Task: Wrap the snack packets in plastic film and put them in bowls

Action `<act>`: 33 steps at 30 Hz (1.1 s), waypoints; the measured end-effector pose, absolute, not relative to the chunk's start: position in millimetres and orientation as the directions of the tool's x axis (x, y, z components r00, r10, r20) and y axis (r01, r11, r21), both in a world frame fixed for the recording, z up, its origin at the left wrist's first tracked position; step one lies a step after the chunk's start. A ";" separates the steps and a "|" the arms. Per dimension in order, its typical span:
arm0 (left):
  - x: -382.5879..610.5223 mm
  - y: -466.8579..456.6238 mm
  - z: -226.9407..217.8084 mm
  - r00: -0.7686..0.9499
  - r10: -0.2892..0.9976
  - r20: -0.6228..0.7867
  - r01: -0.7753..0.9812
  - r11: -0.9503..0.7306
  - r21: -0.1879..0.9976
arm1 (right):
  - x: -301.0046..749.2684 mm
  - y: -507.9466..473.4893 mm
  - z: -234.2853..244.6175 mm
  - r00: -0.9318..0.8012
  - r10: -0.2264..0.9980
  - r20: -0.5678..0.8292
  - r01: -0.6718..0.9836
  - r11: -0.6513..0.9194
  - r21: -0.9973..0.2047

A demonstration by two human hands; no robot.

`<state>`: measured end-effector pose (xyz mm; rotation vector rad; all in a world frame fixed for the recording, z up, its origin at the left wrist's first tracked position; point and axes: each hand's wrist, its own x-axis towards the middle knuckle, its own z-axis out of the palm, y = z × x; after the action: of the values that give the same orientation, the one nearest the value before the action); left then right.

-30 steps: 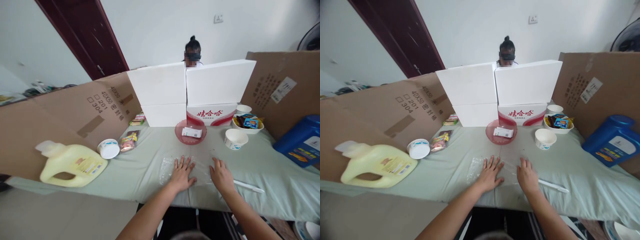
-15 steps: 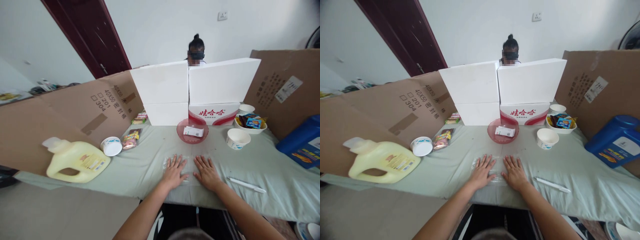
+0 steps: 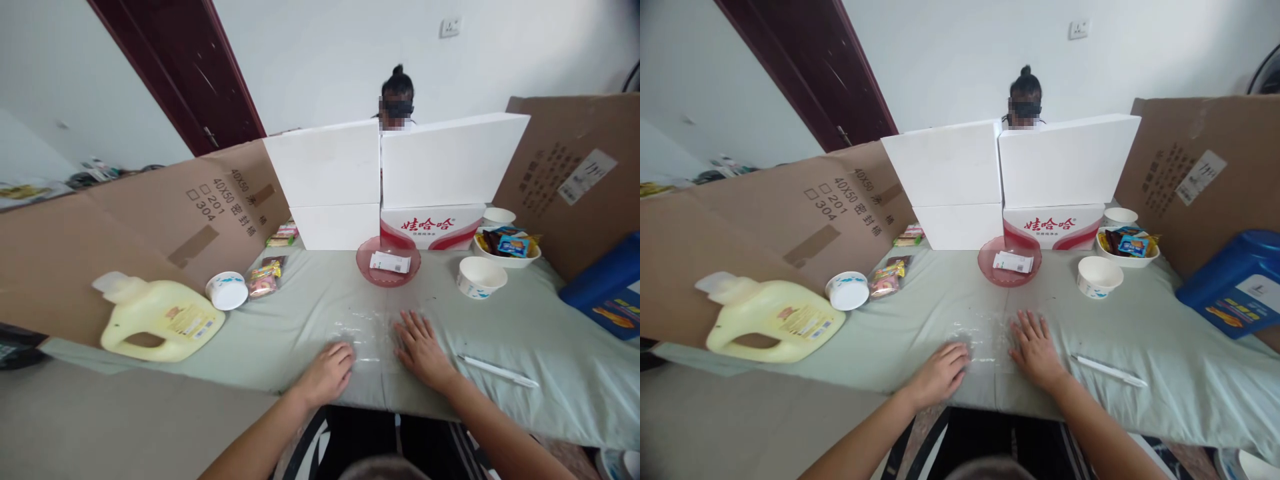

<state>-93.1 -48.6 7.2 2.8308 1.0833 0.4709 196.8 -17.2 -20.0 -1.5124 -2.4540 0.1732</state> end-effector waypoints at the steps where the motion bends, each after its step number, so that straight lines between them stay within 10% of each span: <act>1: -95.6 -48.6 5.5 0.712 0.648 0.272 0.629 -0.760 0.165 | 202.3 -21.3 -17.3 -0.485 0.860 0.158 0.819 0.510 -0.261; 6: -110.1 -42.8 3.3 0.680 0.662 0.317 0.611 -0.750 0.254 | 232.0 -47.0 -1.3 -0.652 0.757 0.038 0.667 0.597 -0.445; 15: -109.0 -15.1 9.6 0.384 0.905 0.183 0.761 -0.422 0.492 | 243.9 -50.1 2.5 -0.414 0.902 0.121 0.686 0.396 -0.611; 33: -87.8 27.0 -21.0 0.016 0.979 0.201 0.960 -0.071 0.272 | 201.7 -6.8 -10.4 0.140 0.990 0.014 0.970 -0.135 -0.203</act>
<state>-87.8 27.0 -21.0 2.1959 2.0998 0.5219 201.7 -6.8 -10.4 -2.2431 -1.9503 0.1851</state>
